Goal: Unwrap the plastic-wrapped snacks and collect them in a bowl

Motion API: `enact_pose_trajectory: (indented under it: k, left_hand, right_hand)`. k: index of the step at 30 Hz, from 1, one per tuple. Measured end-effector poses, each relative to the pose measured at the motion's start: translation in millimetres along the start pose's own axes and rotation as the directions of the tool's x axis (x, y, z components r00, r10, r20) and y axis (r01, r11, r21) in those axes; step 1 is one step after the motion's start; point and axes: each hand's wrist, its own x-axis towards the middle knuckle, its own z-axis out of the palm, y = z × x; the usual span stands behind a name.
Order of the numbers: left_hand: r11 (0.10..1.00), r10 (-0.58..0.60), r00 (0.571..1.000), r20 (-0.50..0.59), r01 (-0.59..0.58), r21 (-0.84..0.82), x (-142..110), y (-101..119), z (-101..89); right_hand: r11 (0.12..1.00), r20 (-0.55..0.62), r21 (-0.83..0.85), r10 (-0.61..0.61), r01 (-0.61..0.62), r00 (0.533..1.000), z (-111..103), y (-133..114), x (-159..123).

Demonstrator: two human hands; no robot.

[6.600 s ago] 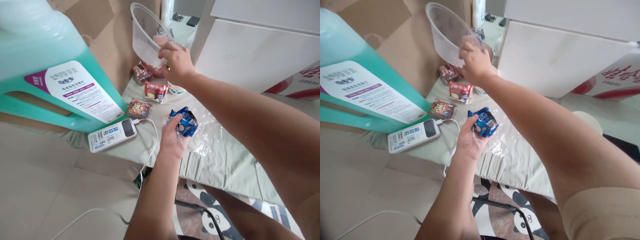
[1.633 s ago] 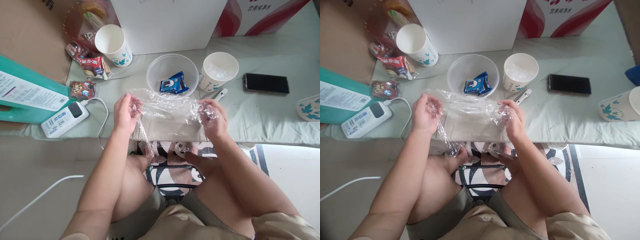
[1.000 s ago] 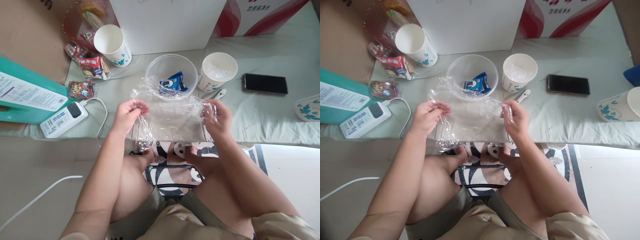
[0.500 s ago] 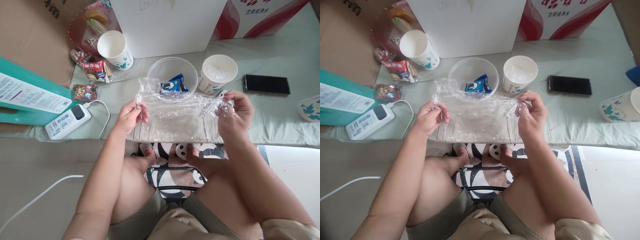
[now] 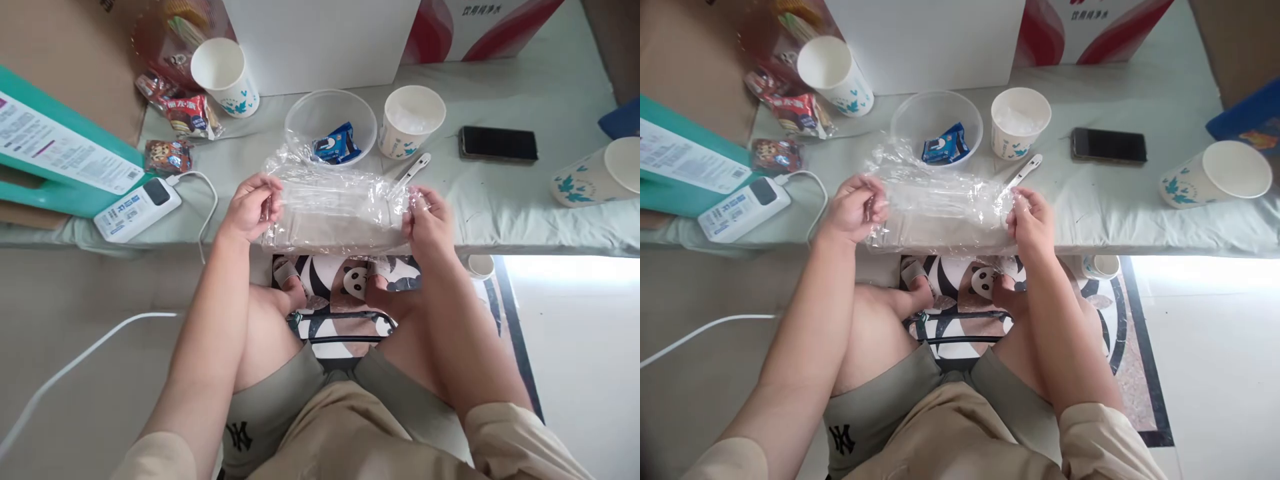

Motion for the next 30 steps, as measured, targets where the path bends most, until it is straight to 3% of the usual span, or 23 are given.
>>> enact_pose_trajectory:
  k: [6,10,14,19,22,27,30]
  left_hand:
    - [1.0,0.017,1.0,0.013,-0.017,0.0,-4.5,0.2,10.3]
    - [0.997,0.08,0.996,-0.038,-0.079,0.018,-6.0,-1.0,14.0]
    - [0.996,0.08,0.99,-0.115,-0.074,0.057,2.5,-10.3,15.4]
    - [0.996,0.073,0.971,-0.227,-0.06,0.062,32.4,-22.0,17.0]
    - [0.995,0.083,0.973,-0.214,-0.068,0.077,40.7,-22.1,16.8]
    - [0.994,0.089,0.995,-0.038,-0.087,0.06,29.6,-12.9,15.8]
    - [0.999,0.034,0.999,-0.011,-0.033,0.038,22.4,-7.6,15.1]
  right_hand:
    - [0.986,-0.016,0.049,-0.16,0.16,0.987,-0.5,-4.6,3.6]
    - [0.965,-0.032,0.028,-0.26,0.261,0.965,-3.3,-9.8,9.1]
    - [0.943,0.06,-0.053,-0.326,0.329,0.944,-16.2,-14.7,5.9]
    - [0.913,0.202,-0.074,-0.381,0.402,0.902,-26.4,-18.4,1.1]
    - [0.947,0.239,-0.056,-0.293,0.315,0.926,-21.7,-16.5,5.0]
    - [0.988,0.014,0.032,-0.151,0.15,0.988,-6.1,-11.3,20.0]
    - [0.995,0.058,-0.047,-0.085,0.088,0.995,0.1,-10.8,26.0]
